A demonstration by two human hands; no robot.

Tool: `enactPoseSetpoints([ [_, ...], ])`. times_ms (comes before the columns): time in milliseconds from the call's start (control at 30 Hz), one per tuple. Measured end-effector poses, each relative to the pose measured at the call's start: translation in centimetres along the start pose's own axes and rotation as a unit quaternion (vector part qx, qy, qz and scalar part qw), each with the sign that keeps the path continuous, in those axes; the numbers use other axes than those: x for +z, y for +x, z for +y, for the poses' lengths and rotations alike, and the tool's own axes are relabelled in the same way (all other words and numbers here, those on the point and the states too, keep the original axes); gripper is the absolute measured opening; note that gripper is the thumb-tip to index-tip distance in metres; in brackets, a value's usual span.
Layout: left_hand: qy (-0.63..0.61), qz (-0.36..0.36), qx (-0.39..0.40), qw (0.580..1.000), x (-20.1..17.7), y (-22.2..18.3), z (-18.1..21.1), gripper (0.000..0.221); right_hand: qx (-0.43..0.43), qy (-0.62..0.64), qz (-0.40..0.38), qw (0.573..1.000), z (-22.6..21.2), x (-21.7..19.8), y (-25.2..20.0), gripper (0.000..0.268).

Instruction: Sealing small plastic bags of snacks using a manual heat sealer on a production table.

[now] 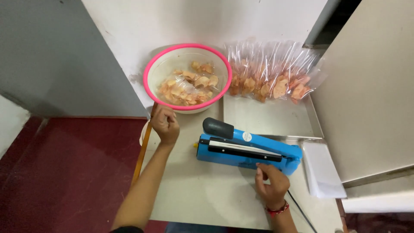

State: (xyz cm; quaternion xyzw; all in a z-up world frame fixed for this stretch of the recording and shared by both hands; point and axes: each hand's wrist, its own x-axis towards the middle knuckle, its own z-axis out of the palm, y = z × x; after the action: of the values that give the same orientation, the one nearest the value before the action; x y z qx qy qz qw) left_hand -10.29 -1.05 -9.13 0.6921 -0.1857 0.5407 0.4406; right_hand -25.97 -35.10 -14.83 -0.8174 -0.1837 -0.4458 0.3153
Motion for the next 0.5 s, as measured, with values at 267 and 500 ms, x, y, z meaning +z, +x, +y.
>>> enactPoseSetpoints([
  [267,-0.047,0.008,-0.183,0.982,-0.3,-7.9,-2.7,0.035,0.039,0.0,-0.04,0.998,2.9,-5.8,11.6,0.026],
  [500,-0.05,-0.032,-0.199,0.978,0.1,-8.2,-2.6,0.04,0.286,0.091,-0.1,0.949,17.8,-1.6,15.5,0.022],
])
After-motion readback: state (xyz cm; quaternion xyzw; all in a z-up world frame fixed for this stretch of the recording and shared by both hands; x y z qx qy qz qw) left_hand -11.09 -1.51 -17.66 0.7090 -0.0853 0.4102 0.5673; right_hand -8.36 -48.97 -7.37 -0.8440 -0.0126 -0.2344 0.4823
